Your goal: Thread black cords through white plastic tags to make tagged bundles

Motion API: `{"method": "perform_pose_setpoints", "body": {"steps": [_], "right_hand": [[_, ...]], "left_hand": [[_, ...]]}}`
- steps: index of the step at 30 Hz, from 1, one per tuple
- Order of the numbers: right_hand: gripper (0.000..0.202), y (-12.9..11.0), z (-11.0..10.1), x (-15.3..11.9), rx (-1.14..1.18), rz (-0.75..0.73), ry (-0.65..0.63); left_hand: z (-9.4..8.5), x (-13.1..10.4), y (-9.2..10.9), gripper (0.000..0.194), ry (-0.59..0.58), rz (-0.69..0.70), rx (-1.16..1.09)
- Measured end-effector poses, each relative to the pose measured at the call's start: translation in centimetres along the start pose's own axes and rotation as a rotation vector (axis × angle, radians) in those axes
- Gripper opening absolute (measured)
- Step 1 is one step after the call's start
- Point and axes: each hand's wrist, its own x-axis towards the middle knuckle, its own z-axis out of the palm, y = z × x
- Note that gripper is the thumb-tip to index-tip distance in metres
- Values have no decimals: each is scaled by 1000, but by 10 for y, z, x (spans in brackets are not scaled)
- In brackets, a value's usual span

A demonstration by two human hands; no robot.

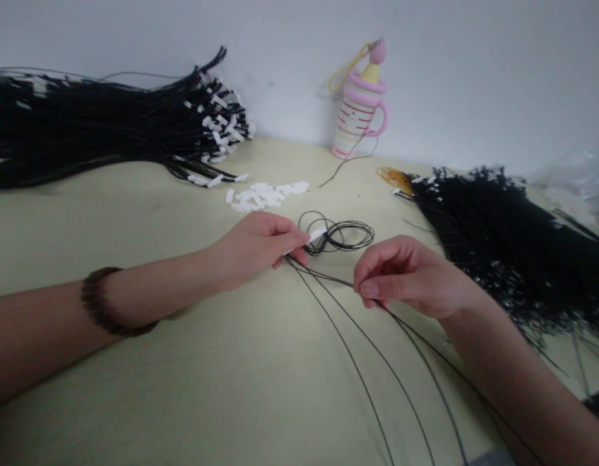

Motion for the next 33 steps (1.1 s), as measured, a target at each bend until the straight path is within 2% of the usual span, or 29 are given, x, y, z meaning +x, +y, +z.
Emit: {"method": "perform_pose_setpoints", "body": {"steps": [5,8,12,16,23,28,33], "right_hand": [[10,7,11,4,-200,175,-89],[17,9,15,5,-272,204,-83],[12,13,22,8,-383,66,37],[19,24,33,21,-463,-106,156],[15,34,37,30,-393,-146,214],[10,30,34,28,-224,-84,165],[7,26,32,27,-145,-19,186]], "left_hand": [[0,0,3,24,20,-32,9],[0,0,3,25,4,-22,28],[-1,-1,3,26,-10,-17,53],[-1,-1,2,28,-24,4,106],[-1,1,-1,29,-21,33,103],[-1,-1,3,28,-12,-1,96],[0,-1,4,28,-22,-14,86]]}}
